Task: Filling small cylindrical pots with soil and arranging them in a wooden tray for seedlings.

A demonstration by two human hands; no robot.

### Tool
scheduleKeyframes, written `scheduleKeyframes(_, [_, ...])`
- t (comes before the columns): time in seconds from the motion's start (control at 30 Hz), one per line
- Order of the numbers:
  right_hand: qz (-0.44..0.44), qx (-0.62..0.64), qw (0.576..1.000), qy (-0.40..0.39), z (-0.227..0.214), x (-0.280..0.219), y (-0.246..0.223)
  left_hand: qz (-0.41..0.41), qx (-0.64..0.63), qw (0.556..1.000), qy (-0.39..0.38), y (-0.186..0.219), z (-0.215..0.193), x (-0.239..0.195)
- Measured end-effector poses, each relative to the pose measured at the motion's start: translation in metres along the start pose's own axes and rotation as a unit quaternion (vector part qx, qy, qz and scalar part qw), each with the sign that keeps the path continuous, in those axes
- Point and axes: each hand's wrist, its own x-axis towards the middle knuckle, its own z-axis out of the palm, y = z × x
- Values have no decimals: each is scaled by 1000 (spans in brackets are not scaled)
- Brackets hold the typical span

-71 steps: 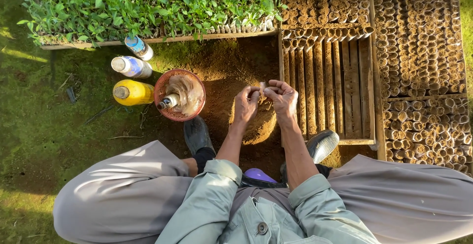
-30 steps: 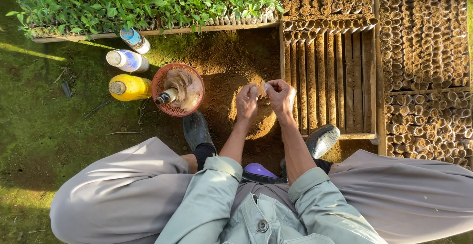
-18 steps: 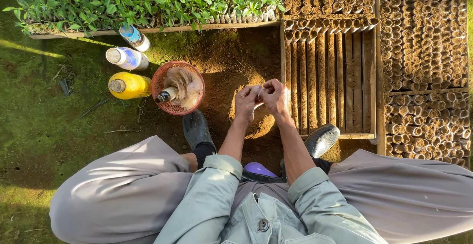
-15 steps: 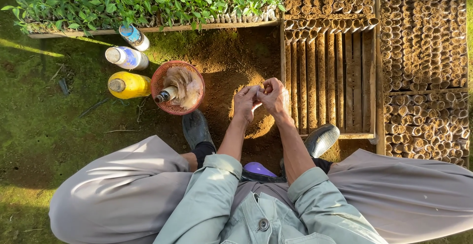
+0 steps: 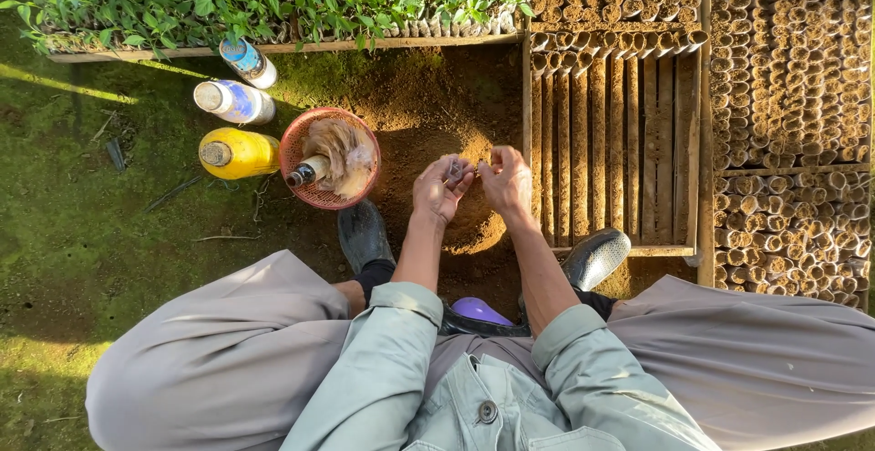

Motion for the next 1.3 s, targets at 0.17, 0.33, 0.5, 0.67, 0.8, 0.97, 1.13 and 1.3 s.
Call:
scheduleKeyframes(0.17, [55, -233, 953, -186, 31, -29, -19, 15, -8, 1000, 10, 12, -9, 4])
scheduleKeyframes(0.33, [-38, -370, 882, -290, 61, -57, -18, 28, -25, 999, 18, 15, -12, 4])
scheduleKeyframes(0.5, [0, -292, 920, -260, 52, -63, -38, 40, -22, 999, 18, 10, -17, 18])
scheduleKeyframes(0.67, [68, -262, 940, -207, 62, -35, 24, 47, -7, 999, 15, 10, -17, 16])
scheduleKeyframes(0.8, [78, 117, 981, -132, -13, -35, -29, 59, 29, 998, 7, 11, -10, 4])
scheduleKeyframes(0.97, [123, 329, 930, -105, -26, -6, -57, 84, 59, 995, -13, -3, -10, 13])
scheduleKeyframes(1.13, [138, 351, 921, -96, -29, -5, -81, 96, 99, 990, -11, -3, -6, 10])
scheduleKeyframes(1.3, [128, 336, 929, -91, -19, 5, -62, 88, 103, 990, -44, -1, 0, 1])
